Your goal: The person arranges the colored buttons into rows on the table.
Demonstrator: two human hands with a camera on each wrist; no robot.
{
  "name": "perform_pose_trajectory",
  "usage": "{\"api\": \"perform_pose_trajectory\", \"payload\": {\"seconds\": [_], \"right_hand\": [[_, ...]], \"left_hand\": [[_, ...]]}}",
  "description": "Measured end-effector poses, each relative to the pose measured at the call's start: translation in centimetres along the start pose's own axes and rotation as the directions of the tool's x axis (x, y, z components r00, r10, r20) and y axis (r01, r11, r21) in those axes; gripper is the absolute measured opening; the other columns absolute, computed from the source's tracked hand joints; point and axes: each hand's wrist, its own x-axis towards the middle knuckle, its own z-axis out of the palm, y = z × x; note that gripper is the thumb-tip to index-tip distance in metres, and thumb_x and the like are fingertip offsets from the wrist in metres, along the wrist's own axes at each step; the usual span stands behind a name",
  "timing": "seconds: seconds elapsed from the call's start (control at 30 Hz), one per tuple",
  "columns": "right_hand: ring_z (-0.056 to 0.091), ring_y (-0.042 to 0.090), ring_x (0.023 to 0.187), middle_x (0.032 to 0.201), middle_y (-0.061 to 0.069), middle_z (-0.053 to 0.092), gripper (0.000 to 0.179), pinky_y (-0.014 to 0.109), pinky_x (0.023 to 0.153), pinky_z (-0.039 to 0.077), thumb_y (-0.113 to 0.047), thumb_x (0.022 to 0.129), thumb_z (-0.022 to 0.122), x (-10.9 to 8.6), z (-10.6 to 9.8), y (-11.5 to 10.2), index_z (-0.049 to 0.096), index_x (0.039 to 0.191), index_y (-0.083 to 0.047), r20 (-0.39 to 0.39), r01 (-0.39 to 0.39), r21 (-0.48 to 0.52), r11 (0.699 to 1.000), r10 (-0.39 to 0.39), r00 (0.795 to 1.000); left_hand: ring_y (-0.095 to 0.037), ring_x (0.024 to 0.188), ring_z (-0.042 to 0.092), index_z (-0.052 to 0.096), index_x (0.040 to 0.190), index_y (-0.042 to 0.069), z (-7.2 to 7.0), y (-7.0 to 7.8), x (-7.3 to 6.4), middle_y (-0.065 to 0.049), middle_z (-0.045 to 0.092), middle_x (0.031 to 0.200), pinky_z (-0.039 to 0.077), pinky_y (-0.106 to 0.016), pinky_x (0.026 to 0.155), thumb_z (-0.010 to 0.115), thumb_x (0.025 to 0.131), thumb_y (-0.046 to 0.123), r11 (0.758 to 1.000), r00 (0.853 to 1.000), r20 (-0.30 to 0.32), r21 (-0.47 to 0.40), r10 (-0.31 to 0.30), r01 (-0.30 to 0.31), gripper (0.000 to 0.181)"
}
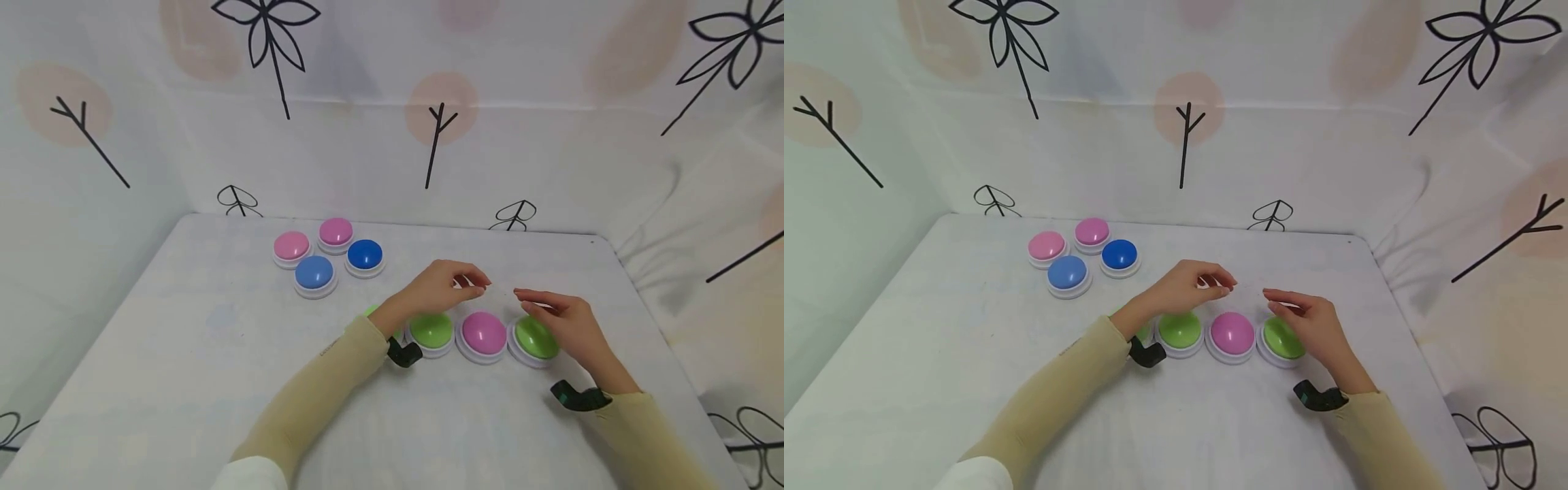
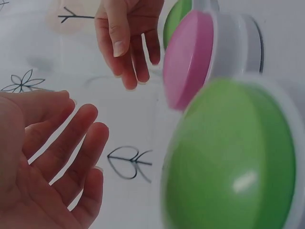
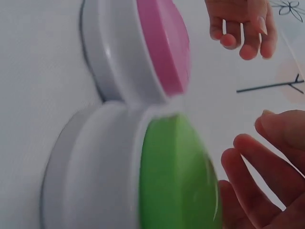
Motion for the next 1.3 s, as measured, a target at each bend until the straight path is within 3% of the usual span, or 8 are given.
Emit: {"api": "perform_pose_trajectory", "payload": {"seconds": [0.1,0.37,0.67,0.77,0.9,1.03,1.17,1.3], "right_hand": [[0.057,0.025,0.12,0.124,0.008,0.068,0.037,0.008,0.085,0.044,-0.035,0.1,0.062,0.9,1.0,-0.9,0.069,0.128,-0.012,0.007,0.025,0.021,0.999,-0.025,1.0],[0.062,0.022,0.116,0.12,0.005,0.071,0.029,0.015,0.087,0.049,-0.027,0.098,0.065,3.2,3.5,-3.2,0.072,0.122,-0.011,0.074,0.105,0.115,0.988,-0.114,0.991],[0.067,0.034,0.105,0.106,0.011,0.074,0.023,0.024,0.09,0.053,-0.017,0.098,0.066,6.0,6.3,-6.6,0.072,0.116,-0.005,0.171,0.157,0.266,0.951,-0.207,0.963],[0.067,0.035,0.104,0.104,0.009,0.074,0.021,0.031,0.091,0.053,-0.017,0.098,0.066,6.9,7.2,-8.4,0.073,0.115,-0.006,0.192,0.158,0.269,0.95,-0.214,0.958],[0.069,0.024,0.102,0.103,0.006,0.075,0.024,0.041,0.092,0.052,-0.018,0.098,0.065,8.8,8.8,-9.8,0.072,0.116,-0.005,0.225,0.151,0.264,0.953,-0.213,0.951],[0.068,0.015,0.1,0.104,0.0,0.075,0.028,0.041,0.091,0.053,-0.021,0.098,0.066,10.8,10.6,-10.0,0.071,0.12,-0.005,0.252,0.141,0.254,0.957,-0.207,0.945],[0.066,0.017,0.103,0.105,0.0,0.074,0.031,0.04,0.091,0.053,-0.02,0.096,0.069,12.3,12.1,-10.6,0.069,0.124,-0.005,0.268,0.125,0.246,0.961,-0.191,0.944],[0.065,0.019,0.106,0.106,0.003,0.074,0.035,0.038,0.095,0.052,-0.016,0.094,0.07,13.6,13.6,-11.0,0.067,0.127,-0.005,0.271,0.085,0.268,0.96,-0.16,0.949]], "left_hand": [[-0.005,0.096,0.058,0.071,0.12,0.017,-1.3,-0.6,-0.8,0.012,0.068,0.104,0.047,-0.017,0.085,0.065,0.099,0.023,1.0,1.0,-0.024,0.013,0.002,-0.001,0.023],[-0.008,0.097,0.059,0.071,0.119,0.019,-4.7,-2.4,-3.7,0.011,0.069,0.108,0.05,-0.028,0.087,0.064,0.099,0.027,0.996,0.995,-0.084,0.061,-0.056,0.062,0.023],[-0.011,0.097,0.061,0.072,0.116,0.016,-8.3,-4.6,-6.9,0.007,0.07,0.108,0.051,-0.03,0.088,0.064,0.099,0.026,0.99,0.982,-0.158,0.07,-0.107,0.12,0.022],[-0.014,0.097,0.062,0.072,0.116,0.015,-9.3,-5.6,-7.7,0.005,0.069,0.109,0.052,-0.032,0.086,0.064,0.098,0.025,0.988,0.973,-0.19,0.051,-0.132,0.144,0.022],[-0.018,0.098,0.061,0.071,0.118,0.014,-10.5,-6.5,-8.9,0.002,0.069,0.111,0.051,-0.036,0.086,0.065,0.098,0.026,0.977,0.951,-0.235,0.018,-0.201,0.211,0.024],[-0.02,0.1,0.06,0.07,0.12,0.011,-11.2,-7.2,-9.6,0.001,0.069,0.109,0.05,-0.038,0.087,0.065,0.098,0.026,0.968,0.938,-0.253,0.013,-0.238,0.25,0.027],[-0.023,0.103,0.06,0.069,0.123,0.008,-11.9,-8.2,-10.1,-0.003,0.069,0.111,0.05,-0.039,0.088,0.064,0.099,0.025,0.968,0.934,-0.256,-0.014,-0.247,0.252,0.03],[-0.025,0.106,0.059,0.068,0.123,0.008,-12.6,-9.0,-10.4,-0.005,0.068,0.116,0.051,-0.041,0.089,0.062,0.1,0.027,0.96,0.919,-0.281,-0.03,-0.275,0.279,0.031]]}}
